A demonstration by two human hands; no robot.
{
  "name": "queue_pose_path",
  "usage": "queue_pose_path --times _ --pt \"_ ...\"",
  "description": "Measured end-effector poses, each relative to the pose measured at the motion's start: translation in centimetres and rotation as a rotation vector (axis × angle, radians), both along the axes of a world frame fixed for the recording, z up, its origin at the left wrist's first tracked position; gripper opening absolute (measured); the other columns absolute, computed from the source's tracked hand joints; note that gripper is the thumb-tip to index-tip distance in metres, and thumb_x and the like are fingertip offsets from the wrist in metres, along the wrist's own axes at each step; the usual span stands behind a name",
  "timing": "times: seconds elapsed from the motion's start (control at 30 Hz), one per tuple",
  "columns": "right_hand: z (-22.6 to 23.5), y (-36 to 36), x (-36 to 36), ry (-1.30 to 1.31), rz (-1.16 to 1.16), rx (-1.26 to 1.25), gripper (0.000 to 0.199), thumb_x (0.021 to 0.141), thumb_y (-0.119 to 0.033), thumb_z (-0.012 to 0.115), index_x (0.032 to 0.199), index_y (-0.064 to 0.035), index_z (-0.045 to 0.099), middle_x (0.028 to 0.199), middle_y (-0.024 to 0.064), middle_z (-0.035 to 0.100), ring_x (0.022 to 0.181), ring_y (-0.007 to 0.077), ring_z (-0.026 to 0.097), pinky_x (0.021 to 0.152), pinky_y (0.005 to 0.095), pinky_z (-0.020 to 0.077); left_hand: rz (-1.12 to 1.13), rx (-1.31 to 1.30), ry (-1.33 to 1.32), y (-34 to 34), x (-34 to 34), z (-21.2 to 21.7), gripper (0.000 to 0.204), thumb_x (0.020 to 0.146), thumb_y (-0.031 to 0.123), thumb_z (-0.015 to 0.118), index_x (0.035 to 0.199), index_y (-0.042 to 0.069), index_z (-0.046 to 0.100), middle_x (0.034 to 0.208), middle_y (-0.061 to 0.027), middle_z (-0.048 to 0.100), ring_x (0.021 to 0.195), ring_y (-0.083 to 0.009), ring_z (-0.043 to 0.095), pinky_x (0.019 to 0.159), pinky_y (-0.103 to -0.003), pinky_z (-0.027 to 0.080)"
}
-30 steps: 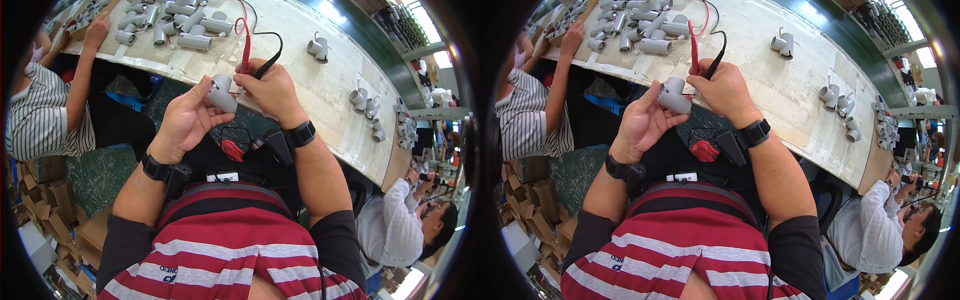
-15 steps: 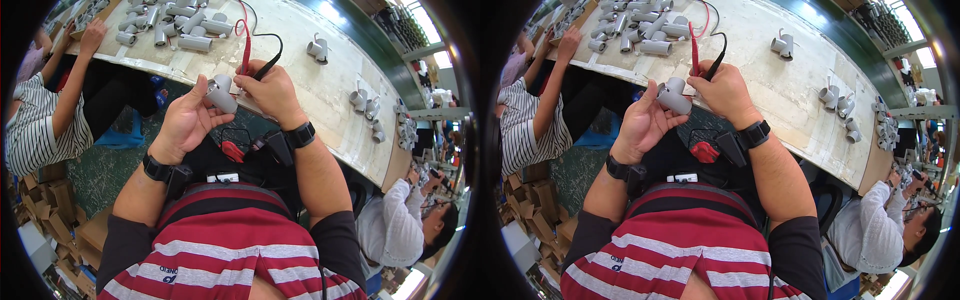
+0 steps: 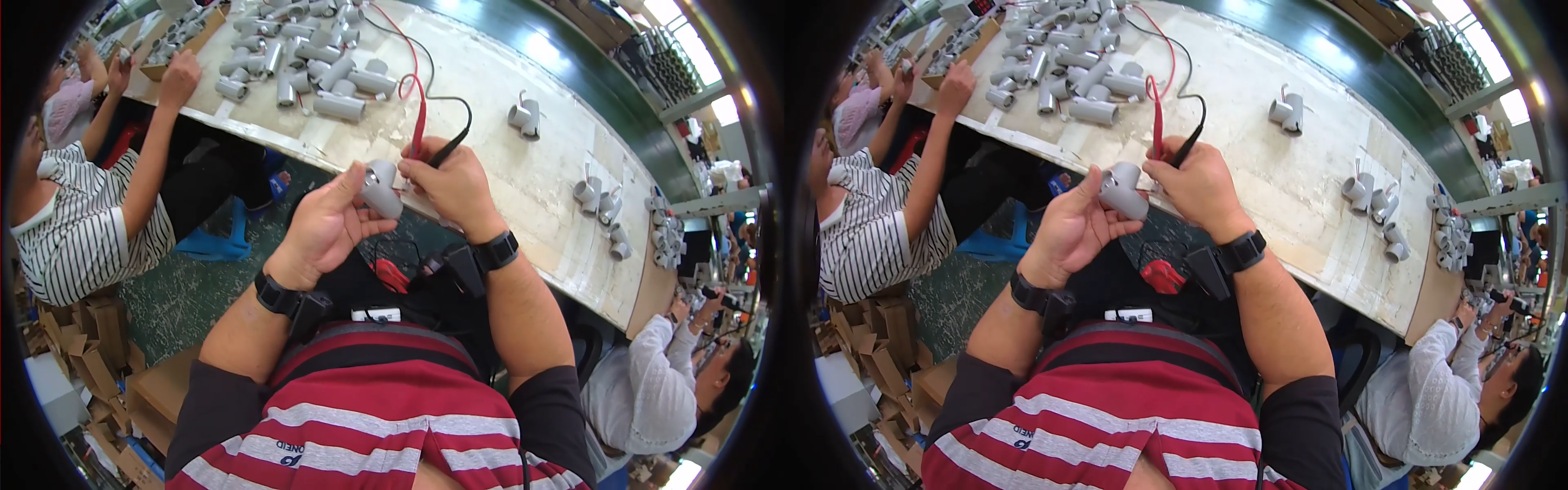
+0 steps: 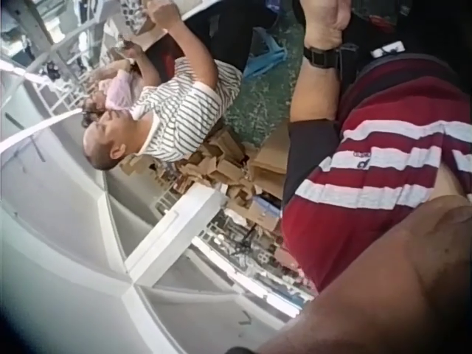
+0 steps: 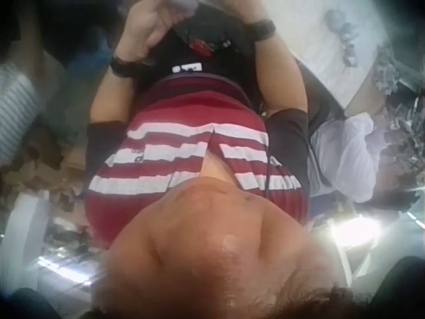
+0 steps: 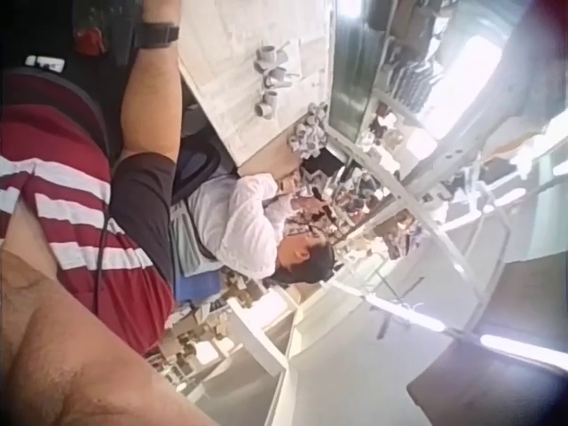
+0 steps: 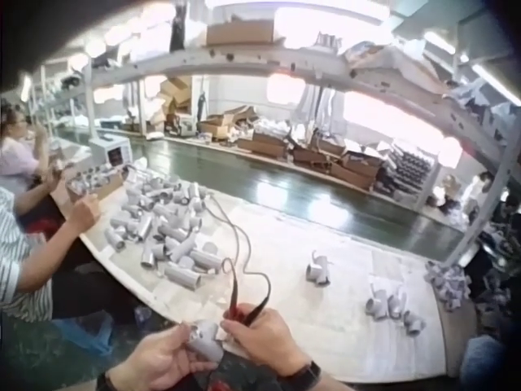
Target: The person tests plastic components by picking them up one at a time, touching a red probe and a black probe to the internal contacts, and setting them back on the table.
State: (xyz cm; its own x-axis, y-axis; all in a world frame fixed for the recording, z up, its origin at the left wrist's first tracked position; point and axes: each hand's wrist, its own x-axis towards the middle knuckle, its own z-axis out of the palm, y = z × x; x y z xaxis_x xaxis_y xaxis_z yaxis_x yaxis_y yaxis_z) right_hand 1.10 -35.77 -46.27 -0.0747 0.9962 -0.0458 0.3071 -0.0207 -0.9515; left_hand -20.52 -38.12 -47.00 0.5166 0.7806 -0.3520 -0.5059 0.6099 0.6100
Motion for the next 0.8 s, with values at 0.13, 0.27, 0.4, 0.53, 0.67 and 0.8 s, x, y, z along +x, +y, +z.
queue_pose_path --times 0.13,0.27,0.4,0.53,0.67,0.8 --pt "1.0 0.7 0.8 0.148 -0.02 -0.048 0.016 0.094 -0.012 0.074 0.102 0.0011 0.073 0.082 0.0047 0.072 0.067 0.0095 0.065 0.06 0.0241 0.0527 0.023 0.092 0.059 0.9 -0.5 1.3 0.048 0.107 0.041 0.06 0.138 0.004 0.058 0.115 -0.0102 0.07 0.1 -0.021 0.07 0.09 -0.039 0.059" --pt "3.1 1.2 3.0 0.345 -0.12 -0.024 0.014 0.094 -0.011 0.073 0.101 0.0015 0.072 0.083 0.0068 0.073 0.067 0.0112 0.067 0.06 0.0254 0.0544 0.198 0.694 0.574 6.6 -1.6 3.4 0.054 0.1 0.032 0.073 0.142 0.001 0.056 0.111 -0.007 0.07 0.095 -0.0166 0.069 0.083 -0.032 0.056" --pt "3.8 1.7 4.3 0.288 -0.164 -0.002 0.014 0.094 -0.011 0.073 0.1 0.0018 0.072 0.083 0.0075 0.074 0.068 0.0118 0.068 0.06 0.0258 0.0551 0.524 1.321 1.497 18.5 -3.6 5.5 0.07 0.088 0.048 0.08 0.136 0.002 0.061 0.112 -0.0207 0.07 0.101 -0.0348 0.068 0.088 -0.043 0.054" --pt "2.8 1.2 4.1 0.204 -0.162 -0.009 0.015 0.094 -0.012 0.073 0.1 0.0013 0.072 0.082 0.007 0.073 0.068 0.0113 0.067 0.06 0.0252 0.0547 0.445 1.348 1.771 28.4 -7.6 2.9 0.073 0.086 0.055 0.079 0.136 0.004 0.062 0.121 -0.0286 0.068 0.114 -0.0448 0.063 0.097 -0.049 0.052" --pt "3.1 0.2 5.8 0.132 -0.148 -0.019 0.014 0.093 -0.013 0.074 0.099 0.0001 0.073 0.08 0.0056 0.072 0.067 0.0103 0.066 0.059 0.0255 0.0537 0.308 1.255 1.796 31.3 -7.1 2.3 0.073 0.087 0.053 0.077 0.136 0.002 0.062 0.124 -0.03 0.067 0.117 -0.0446 0.063 0.101 -0.049 0.051" --pt "4.8 0.7 7.8 -0.072 -0.161 0.047 0.015 0.091 -0.014 0.075 0.098 -0.001 0.073 0.077 0.0061 0.071 0.067 0.0125 0.066 0.061 0.0298 0.0536 0.293 1.144 1.931 31.0 -6.1 2.9 0.062 0.094 0.049 0.072 0.135 0.003 0.063 0.132 -0.0242 0.067 0.12 -0.0398 0.064 0.103 -0.046 0.05"
